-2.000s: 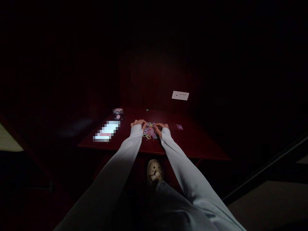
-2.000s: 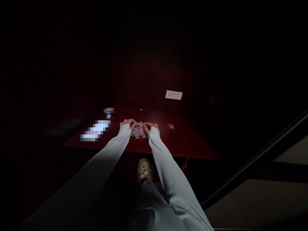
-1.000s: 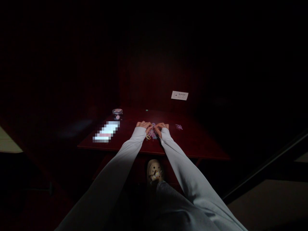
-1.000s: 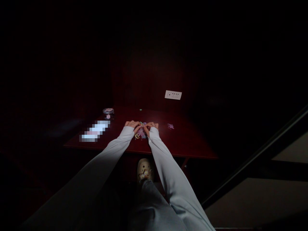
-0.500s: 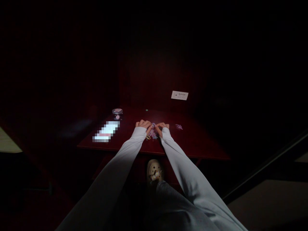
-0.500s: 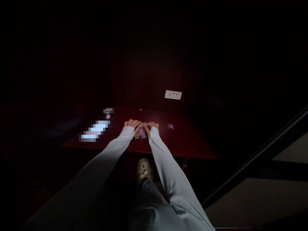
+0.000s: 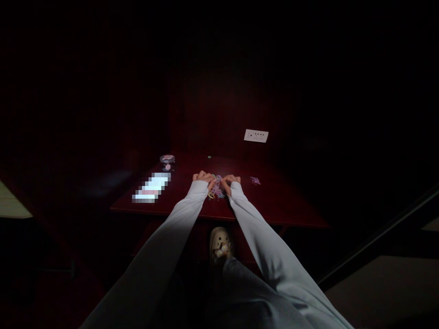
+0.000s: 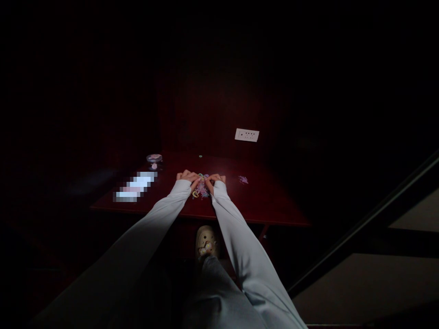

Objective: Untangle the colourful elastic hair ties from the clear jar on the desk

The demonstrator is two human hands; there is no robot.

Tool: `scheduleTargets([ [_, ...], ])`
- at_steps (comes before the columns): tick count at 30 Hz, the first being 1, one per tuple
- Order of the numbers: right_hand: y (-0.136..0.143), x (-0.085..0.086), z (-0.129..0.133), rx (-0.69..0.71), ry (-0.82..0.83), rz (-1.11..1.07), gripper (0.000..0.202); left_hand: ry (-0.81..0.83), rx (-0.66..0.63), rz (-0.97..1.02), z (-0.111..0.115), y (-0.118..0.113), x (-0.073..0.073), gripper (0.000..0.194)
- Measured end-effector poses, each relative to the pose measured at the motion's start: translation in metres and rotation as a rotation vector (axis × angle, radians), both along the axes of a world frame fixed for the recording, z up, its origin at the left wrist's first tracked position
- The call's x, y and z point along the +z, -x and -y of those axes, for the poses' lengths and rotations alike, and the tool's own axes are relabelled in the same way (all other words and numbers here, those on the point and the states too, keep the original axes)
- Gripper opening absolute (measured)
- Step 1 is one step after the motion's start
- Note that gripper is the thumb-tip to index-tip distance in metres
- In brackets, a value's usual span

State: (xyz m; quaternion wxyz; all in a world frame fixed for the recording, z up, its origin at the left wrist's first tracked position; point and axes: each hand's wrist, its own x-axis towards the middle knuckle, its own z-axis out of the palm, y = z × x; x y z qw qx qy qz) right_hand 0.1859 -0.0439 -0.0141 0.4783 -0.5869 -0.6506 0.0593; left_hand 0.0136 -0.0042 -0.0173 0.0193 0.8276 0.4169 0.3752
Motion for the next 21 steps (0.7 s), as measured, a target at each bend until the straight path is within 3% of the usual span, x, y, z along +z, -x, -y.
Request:
scheduleTargets([
  [9,-0.002,0.002,0.0,-0.028,-0.035,0.028,0.026,0.051,0.016,-0.002,0.007,0.001,0.008,0.023],
  [17,-0.029,0.002,-0.005,-0.268,-0.08,-0.074,0.046,0.076,0.089,0.071,0.009,0.008,0.014,0.026],
  [21,-0.052,0.003,-0.004,-0.427,-0.067,-0.106,0.047,0.066,0.115,0.085,0.008,0.008,0.012,0.024],
])
